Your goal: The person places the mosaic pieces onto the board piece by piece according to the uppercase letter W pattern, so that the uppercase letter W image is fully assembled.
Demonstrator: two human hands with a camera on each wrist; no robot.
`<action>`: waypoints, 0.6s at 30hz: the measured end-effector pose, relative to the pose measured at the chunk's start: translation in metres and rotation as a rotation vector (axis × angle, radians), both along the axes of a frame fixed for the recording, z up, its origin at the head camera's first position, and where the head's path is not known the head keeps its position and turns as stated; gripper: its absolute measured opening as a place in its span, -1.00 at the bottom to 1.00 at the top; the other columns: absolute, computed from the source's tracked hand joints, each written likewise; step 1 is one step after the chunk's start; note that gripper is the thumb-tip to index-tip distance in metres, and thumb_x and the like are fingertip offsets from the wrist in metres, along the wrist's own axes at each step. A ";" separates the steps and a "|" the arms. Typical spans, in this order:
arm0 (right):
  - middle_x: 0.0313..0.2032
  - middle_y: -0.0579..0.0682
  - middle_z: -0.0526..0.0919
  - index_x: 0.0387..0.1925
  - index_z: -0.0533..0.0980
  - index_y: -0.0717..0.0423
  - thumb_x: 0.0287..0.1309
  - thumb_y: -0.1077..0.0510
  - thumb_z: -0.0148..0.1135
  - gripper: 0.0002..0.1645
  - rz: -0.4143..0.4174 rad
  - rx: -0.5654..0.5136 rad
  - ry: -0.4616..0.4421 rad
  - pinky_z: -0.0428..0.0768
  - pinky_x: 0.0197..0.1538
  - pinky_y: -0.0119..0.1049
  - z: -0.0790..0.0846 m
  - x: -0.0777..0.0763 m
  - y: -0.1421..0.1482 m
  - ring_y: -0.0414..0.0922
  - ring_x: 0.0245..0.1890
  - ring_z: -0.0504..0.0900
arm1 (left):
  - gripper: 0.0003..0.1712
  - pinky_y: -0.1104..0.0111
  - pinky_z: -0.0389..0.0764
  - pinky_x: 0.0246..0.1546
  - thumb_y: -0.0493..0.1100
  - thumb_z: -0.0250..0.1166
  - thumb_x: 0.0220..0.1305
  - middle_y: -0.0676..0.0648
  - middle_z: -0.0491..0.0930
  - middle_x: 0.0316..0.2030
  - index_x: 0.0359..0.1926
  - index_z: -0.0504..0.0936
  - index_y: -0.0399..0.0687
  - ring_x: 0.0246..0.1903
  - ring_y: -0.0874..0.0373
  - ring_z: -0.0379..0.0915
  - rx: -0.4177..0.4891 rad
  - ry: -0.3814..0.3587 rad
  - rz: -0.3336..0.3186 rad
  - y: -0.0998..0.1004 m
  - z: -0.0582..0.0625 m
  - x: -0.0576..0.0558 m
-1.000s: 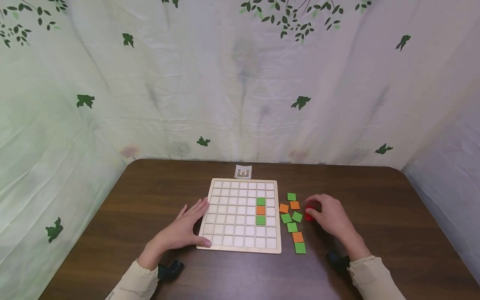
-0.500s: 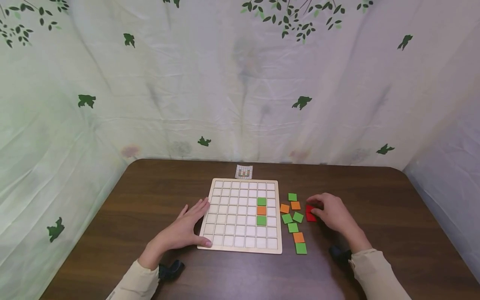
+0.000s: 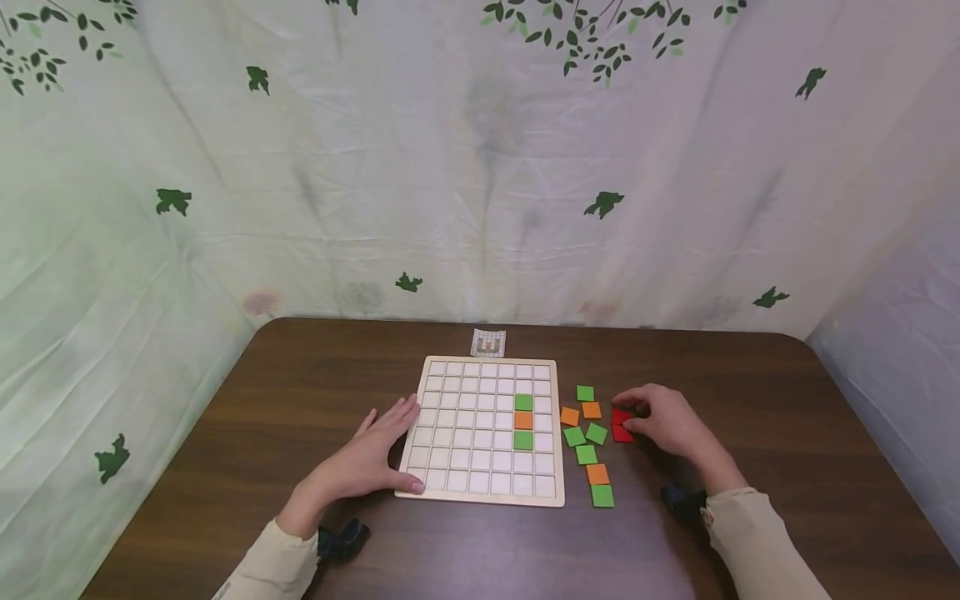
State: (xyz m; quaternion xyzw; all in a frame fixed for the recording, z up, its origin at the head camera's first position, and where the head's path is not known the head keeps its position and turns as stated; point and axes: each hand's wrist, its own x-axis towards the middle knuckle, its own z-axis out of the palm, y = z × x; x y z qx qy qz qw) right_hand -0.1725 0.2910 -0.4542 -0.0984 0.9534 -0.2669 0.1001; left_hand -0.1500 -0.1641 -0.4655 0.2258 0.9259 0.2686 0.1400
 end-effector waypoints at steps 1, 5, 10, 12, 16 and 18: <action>0.01 0.20 0.65 0.09 0.63 0.23 0.16 0.28 0.41 -0.57 0.004 0.002 -0.001 0.61 0.00 0.11 0.000 -0.001 0.001 0.12 -0.07 0.58 | 0.37 -0.17 -0.33 0.46 0.26 0.57 -0.04 -0.15 -0.08 0.58 0.57 0.01 -0.24 0.57 -0.05 -0.28 0.001 0.000 0.000 0.000 0.000 0.000; -0.02 0.16 0.65 0.07 0.65 0.19 0.17 0.26 0.41 -0.60 0.028 0.006 0.004 0.62 -0.03 0.09 0.000 -0.003 0.003 0.08 -0.10 0.57 | 0.37 -0.17 -0.33 0.46 0.26 0.57 -0.04 -0.16 -0.08 0.58 0.57 0.02 -0.24 0.57 -0.06 -0.28 0.005 0.001 -0.001 0.000 0.000 0.000; -0.07 0.14 0.65 0.01 0.67 0.19 0.15 0.25 0.43 -0.64 0.053 0.014 0.016 0.61 -0.06 0.08 0.001 -0.003 0.005 0.06 -0.14 0.56 | 0.36 -0.18 -0.33 0.46 0.25 0.57 -0.04 -0.16 -0.08 0.58 0.57 0.01 -0.23 0.57 -0.06 -0.29 0.007 -0.003 -0.001 0.000 0.001 0.000; -0.08 0.14 0.64 0.00 0.67 0.20 0.15 0.25 0.44 -0.65 0.052 0.014 0.013 0.61 -0.07 0.09 0.001 -0.003 0.005 0.06 -0.15 0.56 | 0.36 -0.18 -0.33 0.46 0.25 0.57 -0.04 -0.16 -0.08 0.58 0.57 0.01 -0.23 0.57 -0.06 -0.29 0.005 -0.004 0.000 0.000 0.001 0.000; -0.10 0.12 0.65 0.00 0.66 0.20 0.16 0.24 0.43 -0.66 0.034 0.014 0.006 0.61 -0.06 0.08 0.000 -0.004 0.006 0.06 -0.15 0.56 | 0.36 -0.18 -0.34 0.46 0.23 0.57 -0.04 -0.16 -0.07 0.58 0.57 0.01 -0.24 0.57 -0.06 -0.29 0.008 -0.007 0.002 0.001 0.003 0.001; -0.10 0.12 0.66 0.00 0.66 0.20 0.17 0.24 0.42 -0.66 0.027 0.014 0.009 0.61 -0.05 0.08 -0.001 -0.003 0.006 0.05 -0.15 0.57 | 0.36 -0.18 -0.34 0.46 0.23 0.58 -0.04 -0.16 -0.08 0.58 0.57 0.01 -0.24 0.57 -0.06 -0.29 0.009 -0.008 0.001 0.001 0.003 0.001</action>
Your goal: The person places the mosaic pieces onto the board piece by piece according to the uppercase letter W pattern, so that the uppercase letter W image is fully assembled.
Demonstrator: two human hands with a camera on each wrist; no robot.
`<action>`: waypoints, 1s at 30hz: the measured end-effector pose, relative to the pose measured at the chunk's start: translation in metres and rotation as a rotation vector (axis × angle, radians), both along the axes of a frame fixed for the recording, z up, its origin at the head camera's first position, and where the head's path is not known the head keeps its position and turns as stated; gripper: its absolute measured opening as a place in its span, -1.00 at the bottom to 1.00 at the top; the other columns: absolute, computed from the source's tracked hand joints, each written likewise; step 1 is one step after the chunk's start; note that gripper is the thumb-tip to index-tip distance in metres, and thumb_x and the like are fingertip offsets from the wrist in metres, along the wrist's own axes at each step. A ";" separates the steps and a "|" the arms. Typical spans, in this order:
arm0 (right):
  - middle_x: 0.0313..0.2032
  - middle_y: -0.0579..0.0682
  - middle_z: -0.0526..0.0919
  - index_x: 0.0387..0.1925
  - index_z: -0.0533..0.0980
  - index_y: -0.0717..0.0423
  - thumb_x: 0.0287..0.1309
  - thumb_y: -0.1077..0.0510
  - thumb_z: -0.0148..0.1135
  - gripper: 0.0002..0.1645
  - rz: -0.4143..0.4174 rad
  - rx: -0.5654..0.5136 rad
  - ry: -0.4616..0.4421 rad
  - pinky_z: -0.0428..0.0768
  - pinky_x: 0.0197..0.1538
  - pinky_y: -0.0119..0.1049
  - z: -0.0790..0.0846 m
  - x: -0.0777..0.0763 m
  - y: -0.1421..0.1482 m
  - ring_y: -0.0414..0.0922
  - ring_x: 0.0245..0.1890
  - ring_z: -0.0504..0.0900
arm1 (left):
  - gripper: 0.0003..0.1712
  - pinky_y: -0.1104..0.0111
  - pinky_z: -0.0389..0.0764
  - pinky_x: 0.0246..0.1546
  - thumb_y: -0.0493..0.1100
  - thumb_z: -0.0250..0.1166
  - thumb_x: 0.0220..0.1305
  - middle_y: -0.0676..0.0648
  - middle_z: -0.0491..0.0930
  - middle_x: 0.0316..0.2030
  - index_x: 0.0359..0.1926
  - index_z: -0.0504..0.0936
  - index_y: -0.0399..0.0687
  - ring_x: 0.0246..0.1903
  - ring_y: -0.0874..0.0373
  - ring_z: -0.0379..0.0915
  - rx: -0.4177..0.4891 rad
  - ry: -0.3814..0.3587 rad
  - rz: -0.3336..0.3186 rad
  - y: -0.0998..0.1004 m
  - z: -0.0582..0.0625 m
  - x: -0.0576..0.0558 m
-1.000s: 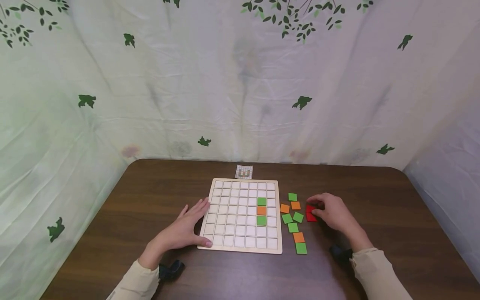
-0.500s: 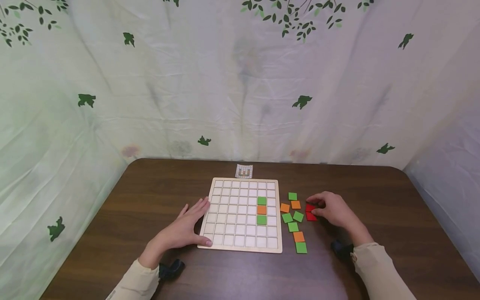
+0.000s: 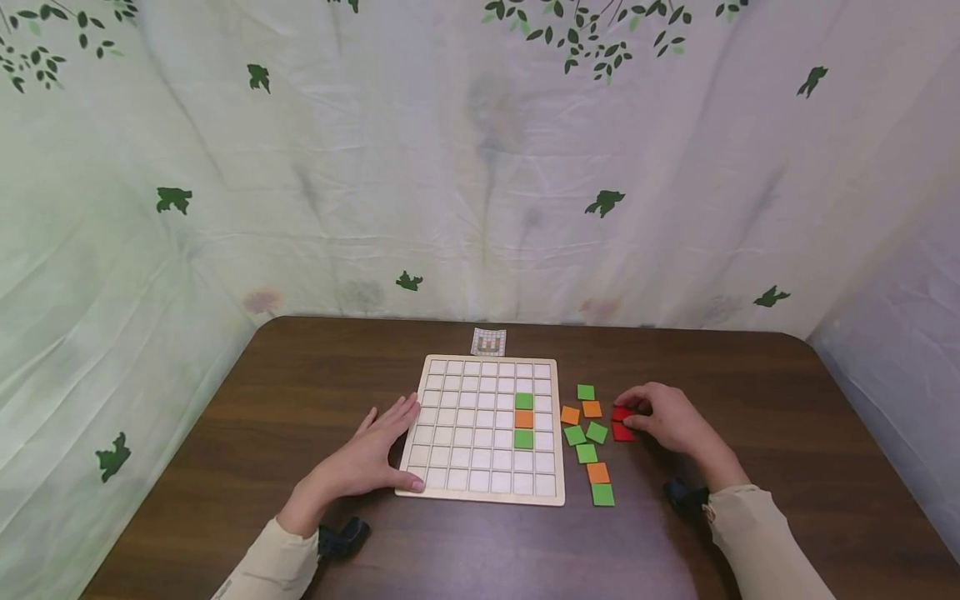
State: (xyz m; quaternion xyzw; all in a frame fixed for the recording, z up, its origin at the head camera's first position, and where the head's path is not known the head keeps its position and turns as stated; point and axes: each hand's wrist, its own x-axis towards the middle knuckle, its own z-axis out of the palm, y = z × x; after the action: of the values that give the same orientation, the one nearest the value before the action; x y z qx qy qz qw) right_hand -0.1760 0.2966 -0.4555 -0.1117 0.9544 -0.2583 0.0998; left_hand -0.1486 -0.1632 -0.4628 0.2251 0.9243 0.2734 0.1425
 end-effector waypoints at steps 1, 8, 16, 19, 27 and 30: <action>-0.10 0.12 0.66 0.00 0.66 0.20 0.18 0.24 0.42 -0.67 -0.003 0.000 0.003 0.62 -0.05 0.07 0.000 0.000 0.000 0.04 -0.16 0.57 | 0.36 -0.18 -0.34 0.46 0.23 0.58 -0.03 -0.16 -0.07 0.58 0.57 0.01 -0.24 0.57 -0.06 -0.29 -0.001 0.001 -0.001 0.000 0.000 0.000; -0.14 0.07 0.68 -0.01 0.65 0.20 0.18 0.22 0.42 -0.66 -0.007 -0.007 0.019 0.64 -0.13 -0.04 0.003 0.005 -0.004 -0.04 -0.23 0.56 | 0.36 -0.17 -0.33 0.46 0.24 0.58 -0.04 -0.15 -0.08 0.58 0.57 0.01 -0.23 0.57 -0.05 -0.29 -0.006 0.008 -0.002 -0.001 -0.003 -0.001; -0.16 0.00 0.69 0.00 0.65 0.18 0.18 0.19 0.42 -0.66 0.010 -0.014 0.047 0.63 -0.14 -0.08 0.010 0.010 -0.010 -0.08 -0.23 0.58 | 0.37 -0.16 -0.32 0.46 0.26 0.57 -0.05 -0.14 -0.08 0.58 0.57 0.01 -0.22 0.57 -0.04 -0.29 -0.007 0.013 0.002 -0.002 -0.005 -0.002; -0.15 0.00 0.69 -0.01 0.66 0.16 0.18 0.19 0.43 -0.67 0.020 -0.016 0.063 0.63 -0.14 -0.08 0.013 0.012 -0.014 -0.09 -0.24 0.58 | 0.37 -0.16 -0.33 0.46 0.26 0.57 -0.04 -0.15 -0.08 0.58 0.57 0.01 -0.23 0.57 -0.04 -0.29 -0.004 0.010 0.001 -0.002 -0.005 -0.001; -0.13 0.00 0.70 -0.01 0.67 0.15 0.19 0.20 0.43 -0.68 0.039 -0.027 0.085 0.62 -0.17 -0.12 0.019 0.018 -0.025 -0.11 -0.26 0.56 | 0.36 -0.17 -0.33 0.46 0.24 0.57 -0.03 -0.16 -0.08 0.58 0.57 0.01 -0.24 0.57 -0.05 -0.29 0.005 0.006 -0.006 -0.002 -0.003 -0.001; -0.12 0.02 0.70 0.00 0.67 0.17 0.17 0.21 0.44 -0.66 0.038 -0.036 0.089 0.65 -0.14 -0.09 0.021 0.021 -0.029 -0.10 -0.25 0.57 | 0.36 -0.17 -0.33 0.46 0.25 0.57 -0.03 -0.16 -0.08 0.58 0.57 0.01 -0.24 0.57 -0.05 -0.29 0.003 0.007 -0.007 -0.002 -0.003 -0.001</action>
State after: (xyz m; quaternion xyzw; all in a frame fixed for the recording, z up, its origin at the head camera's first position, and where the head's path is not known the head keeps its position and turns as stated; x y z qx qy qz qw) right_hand -0.1554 0.2674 -0.4346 -0.1430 0.9507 -0.2685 0.0601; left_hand -0.1495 -0.1656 -0.4660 0.2297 0.9235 0.2735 0.1398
